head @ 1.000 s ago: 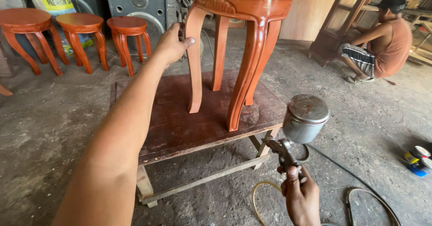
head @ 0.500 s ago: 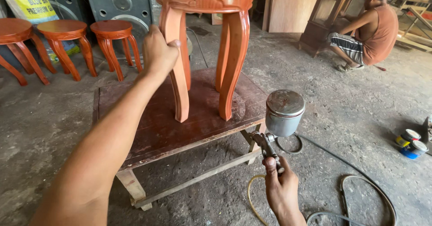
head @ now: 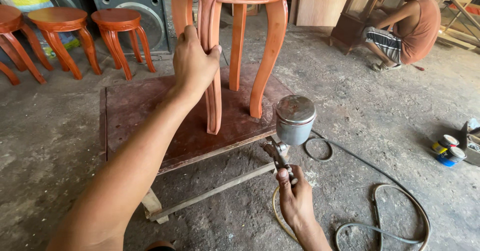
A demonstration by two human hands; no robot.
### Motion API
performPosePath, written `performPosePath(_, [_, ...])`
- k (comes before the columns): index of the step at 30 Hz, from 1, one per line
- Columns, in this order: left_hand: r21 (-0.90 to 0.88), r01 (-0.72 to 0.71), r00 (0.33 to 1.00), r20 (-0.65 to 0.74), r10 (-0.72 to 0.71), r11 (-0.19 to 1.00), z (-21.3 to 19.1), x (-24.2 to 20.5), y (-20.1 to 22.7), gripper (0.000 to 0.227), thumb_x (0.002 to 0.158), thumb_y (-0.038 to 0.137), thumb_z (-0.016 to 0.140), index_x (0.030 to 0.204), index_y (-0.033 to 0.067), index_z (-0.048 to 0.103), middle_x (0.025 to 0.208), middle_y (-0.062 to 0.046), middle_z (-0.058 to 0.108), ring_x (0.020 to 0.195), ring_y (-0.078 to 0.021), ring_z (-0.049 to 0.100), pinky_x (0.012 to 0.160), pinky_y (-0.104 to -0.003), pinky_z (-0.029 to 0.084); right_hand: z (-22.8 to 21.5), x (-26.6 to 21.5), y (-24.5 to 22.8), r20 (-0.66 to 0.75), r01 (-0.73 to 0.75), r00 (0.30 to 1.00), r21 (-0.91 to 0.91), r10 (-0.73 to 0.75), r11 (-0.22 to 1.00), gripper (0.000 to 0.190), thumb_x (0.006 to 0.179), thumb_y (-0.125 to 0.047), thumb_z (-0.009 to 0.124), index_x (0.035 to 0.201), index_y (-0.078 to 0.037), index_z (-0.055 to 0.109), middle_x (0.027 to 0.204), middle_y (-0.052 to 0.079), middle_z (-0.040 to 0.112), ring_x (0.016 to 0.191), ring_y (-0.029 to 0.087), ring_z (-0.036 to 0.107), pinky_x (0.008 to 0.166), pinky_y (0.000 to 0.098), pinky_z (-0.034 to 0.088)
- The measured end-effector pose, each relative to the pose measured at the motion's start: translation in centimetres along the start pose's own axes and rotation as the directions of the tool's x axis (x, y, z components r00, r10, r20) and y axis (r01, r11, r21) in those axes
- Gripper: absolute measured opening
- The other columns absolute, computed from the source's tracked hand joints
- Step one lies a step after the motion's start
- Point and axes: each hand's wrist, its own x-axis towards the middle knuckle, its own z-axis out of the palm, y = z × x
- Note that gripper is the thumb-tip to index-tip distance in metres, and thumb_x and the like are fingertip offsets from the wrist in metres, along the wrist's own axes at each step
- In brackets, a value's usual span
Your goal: The person uses a spray gun to apply a finish to a wooden stool, rotating the stool by hand to coat the legs and underside.
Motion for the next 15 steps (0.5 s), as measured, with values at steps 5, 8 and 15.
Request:
performPosePath(5, [0.142,-0.234,0.939,-0.224,0.261,0.962,-3.2,-3.7,1.8,0.047,0.084,0.015,0.083,0.114,-0.0052,0.052,0.102,-0.025,0.060,0.088,-0.0360,0.065,0.076,-0.047,0.055,0.3,0.2,0.3,0.039,-0.131,0.990,-0.023,0.132,0.991,0.065,0.095,-0.063,0.044,0.110,-0.004,0.068,0.064,0.011,0.060,0.058,0.022,0.058,0.056,0.0448,0.047])
performPosePath(8, [-0.181,-0.058,0.997,0.032,0.064,0.982,-5.1,-7.8,5.9,0.025,0.099,0.016,0.078,0.104,0.0014,0.057,0.095,-0.017,0.065,0.074,-0.0224,0.063,0.062,-0.039,0.053,0.3,0.7,1.3,0.040,-0.257,0.966,0.025,0.256,0.966,0.063,0.099,-0.062,0.041,0.114,-0.007,0.069,0.063,0.010,0.059,0.051,0.023,0.051,0.049,0.0436,0.041])
performPosePath(15, [-0.369,-0.454,0.728,0.372,0.576,0.811,-13.5,-16.7,9.2,0.020,0.097,0.015,0.076,0.103,0.0040,0.061,0.098,-0.013,0.066,0.081,-0.0222,0.064,0.071,-0.039,0.054,-0.1,1.3,1.4,-0.061,-0.056,0.995,0.284,0.076,0.957,0.058,0.104,-0.053,0.047,0.106,0.001,0.068,0.059,0.005,0.052,0.051,0.012,0.044,0.046,0.0296,0.032])
